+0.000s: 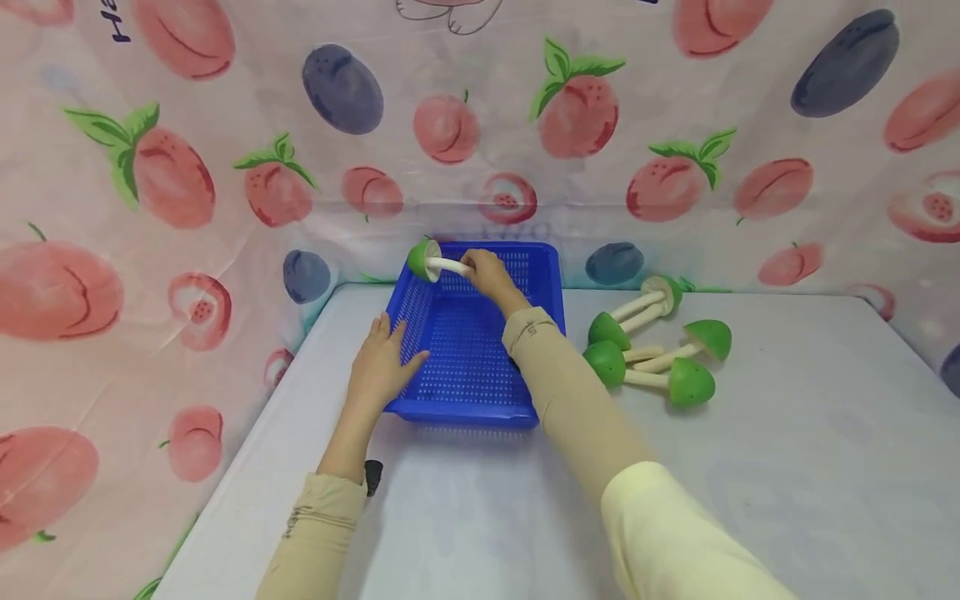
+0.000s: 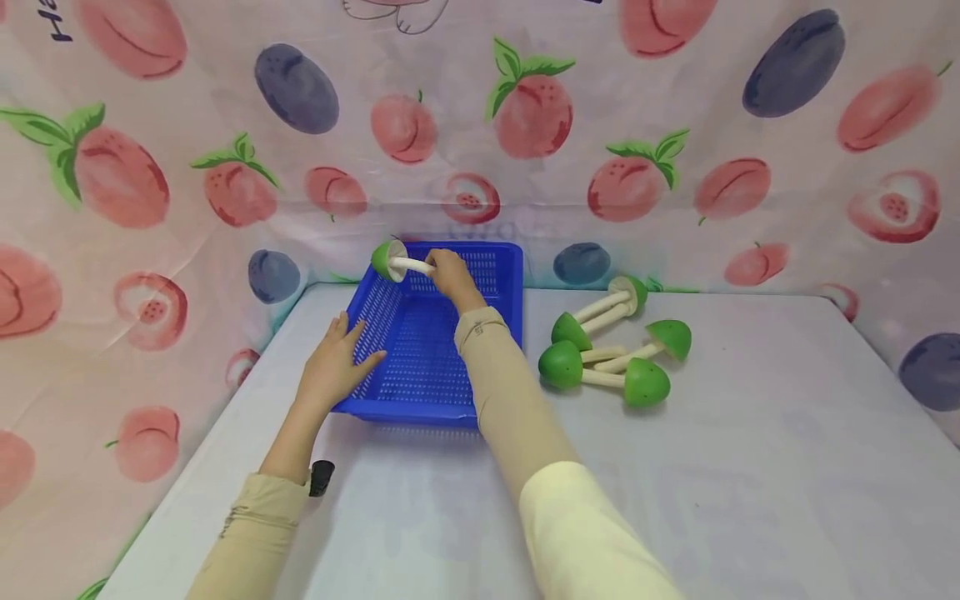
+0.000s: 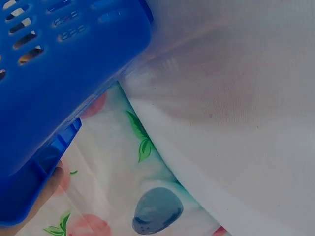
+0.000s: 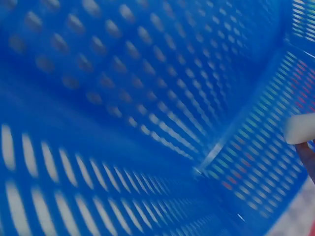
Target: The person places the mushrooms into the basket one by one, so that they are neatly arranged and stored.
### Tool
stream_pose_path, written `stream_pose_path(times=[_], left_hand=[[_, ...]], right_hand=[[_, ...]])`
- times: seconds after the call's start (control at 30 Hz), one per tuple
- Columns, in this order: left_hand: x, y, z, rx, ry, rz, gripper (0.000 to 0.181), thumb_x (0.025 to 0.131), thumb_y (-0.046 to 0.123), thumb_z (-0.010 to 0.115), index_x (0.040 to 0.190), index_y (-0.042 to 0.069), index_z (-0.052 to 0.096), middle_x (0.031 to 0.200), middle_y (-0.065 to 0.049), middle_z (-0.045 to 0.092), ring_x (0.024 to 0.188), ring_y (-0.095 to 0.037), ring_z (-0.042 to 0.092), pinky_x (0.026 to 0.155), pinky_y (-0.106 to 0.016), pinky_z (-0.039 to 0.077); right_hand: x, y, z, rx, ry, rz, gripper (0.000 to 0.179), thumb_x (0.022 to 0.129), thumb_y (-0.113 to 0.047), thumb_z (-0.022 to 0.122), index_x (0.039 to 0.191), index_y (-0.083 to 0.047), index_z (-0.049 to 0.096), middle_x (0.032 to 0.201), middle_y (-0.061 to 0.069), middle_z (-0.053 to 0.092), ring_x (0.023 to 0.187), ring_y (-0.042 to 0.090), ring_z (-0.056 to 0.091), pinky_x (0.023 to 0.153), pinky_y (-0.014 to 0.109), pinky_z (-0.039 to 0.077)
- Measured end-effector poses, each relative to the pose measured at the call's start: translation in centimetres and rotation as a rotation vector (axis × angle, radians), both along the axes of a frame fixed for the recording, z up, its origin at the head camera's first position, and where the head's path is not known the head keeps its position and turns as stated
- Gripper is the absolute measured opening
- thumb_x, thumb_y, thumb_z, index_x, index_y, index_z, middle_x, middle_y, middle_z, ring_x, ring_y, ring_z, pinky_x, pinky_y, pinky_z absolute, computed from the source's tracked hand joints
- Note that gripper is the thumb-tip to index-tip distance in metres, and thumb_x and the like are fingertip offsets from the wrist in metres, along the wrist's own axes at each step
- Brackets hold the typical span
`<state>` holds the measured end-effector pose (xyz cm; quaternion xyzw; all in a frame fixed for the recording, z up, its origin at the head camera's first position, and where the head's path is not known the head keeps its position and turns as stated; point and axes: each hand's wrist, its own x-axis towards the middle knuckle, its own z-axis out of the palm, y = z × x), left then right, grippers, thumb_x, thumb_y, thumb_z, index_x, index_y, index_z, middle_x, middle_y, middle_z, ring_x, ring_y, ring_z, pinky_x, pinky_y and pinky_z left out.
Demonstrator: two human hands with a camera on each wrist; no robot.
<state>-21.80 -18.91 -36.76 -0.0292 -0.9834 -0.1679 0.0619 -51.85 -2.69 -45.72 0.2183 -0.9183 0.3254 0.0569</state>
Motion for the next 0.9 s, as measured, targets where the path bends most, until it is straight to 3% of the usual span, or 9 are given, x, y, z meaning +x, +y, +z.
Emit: stream_pose_path(times=[0.2,0.4,0.43,0.5,0.6,0.63,0.7,0.8,0.9], left_hand=[[0.2,0.1,-0.2,0.01,-0.007,0.006,0.07,0.091,0.039,0.058,0.141,-0.006,0.037,0.15,-0.031,0.022,0.142,-0.042,0.018,0.112,-0.056,0.026],[0.1,0.0,0.0,0.006,0.009,0.009,0.07,0.091,0.04,0.058,0.14,-0.005,0.038,0.15,-0.031,0.023,0.142,-0.042,0.019,0.112,-0.055,0.026],[0.1,0.0,0.0,0.005,0.01,0.008,0.07,0.091,0.04,0.058,0.141,-0.005,0.038,0.15,-0.03,0.023,0.142,-0.042,0.019,0.112,-0.055,0.026],[0.1,0.0,0.1,0.008,0.01,0.004,0.07,0.091,0.04,0.058,0.141,-0.005,0.038,0.15,-0.03,0.022,0.142,-0.042,0.019,0.112,-0.055,0.026],[0.1,0.0,0.1,0.008,0.008,0.005,0.07,0.091,0.041,0.057,0.141,-0.005,0.038,0.151,-0.03,0.022,0.142,-0.042,0.019,0.112,-0.055,0.026],[0.1,0.0,0.1,0.008,0.008,0.006,0.07,0.091,0.041,0.057,0.141,-0.005,0.038,0.151,-0.03,0.022,0.142,-0.042,0.019,0.112,-0.056,0.026],[0.1,0.0,0.1,0.006,0.008,0.008,0.07,0.091,0.041,0.057,0.141,-0.005,0.038,0.151,-0.03,0.022,0.142,-0.042,0.019,0.112,-0.056,0.026],[0.1,0.0,0.0,0.008,0.007,0.013,0.07,0.091,0.04,0.058,0.141,-0.005,0.038,0.151,-0.03,0.022,0.142,-0.041,0.019,0.112,-0.055,0.026],[0.1,0.0,0.0,0.01,0.005,0.014,0.07,0.091,0.04,0.058,0.141,-0.005,0.038,0.151,-0.03,0.022,0.142,-0.041,0.018,0.113,-0.055,0.025]], right_hand=[[-0.7,0.4,-4.6,0.082,0.093,-0.081,0.012,0.089,-0.014,0.064,0.101,-0.01,0.064,0.092,0.004,0.063,0.085,0.018,0.057,0.076,0.034,0.049],[-2.5,0.7,-7.0,0.234,0.093,-0.129,0.013,0.091,-0.015,0.061,0.102,-0.011,0.066,0.097,0.006,0.062,0.091,0.024,0.061,0.079,0.036,0.051],[-5.1,0.8,-9.3,0.252,0.109,-0.129,0.012,0.091,-0.018,0.061,0.101,-0.015,0.066,0.096,0.005,0.062,0.089,0.023,0.06,0.079,0.036,0.051],[-8.2,0.8,-12.4,0.277,0.169,-0.137,0.007,0.089,-0.02,0.064,0.096,-0.017,0.065,0.092,0.003,0.061,0.085,0.022,0.06,0.076,0.036,0.05],[-9.6,0.8,-13.9,0.321,0.169,-0.14,0.006,0.087,-0.019,0.065,0.093,-0.018,0.064,0.093,0.004,0.062,0.085,0.025,0.061,0.075,0.04,0.05],[-9.5,0.8,-13.8,0.327,0.172,-0.141,0.005,0.087,-0.019,0.066,0.091,-0.018,0.064,0.093,0.004,0.063,0.085,0.026,0.061,0.074,0.042,0.051],[-3.9,0.9,-8.6,0.354,0.122,-0.143,0.007,0.085,-0.012,0.066,0.092,-0.012,0.065,0.097,0.009,0.065,0.09,0.03,0.062,0.077,0.045,0.052],[1.4,0.8,-3.7,0.377,0.078,-0.143,0.009,0.085,-0.008,0.064,0.094,-0.01,0.066,0.101,0.011,0.066,0.094,0.033,0.062,0.078,0.047,0.052],[2.9,0.7,-2.3,0.393,0.052,-0.14,0.011,0.086,-0.007,0.064,0.097,-0.009,0.067,0.102,0.013,0.066,0.095,0.033,0.062,0.08,0.047,0.052]])
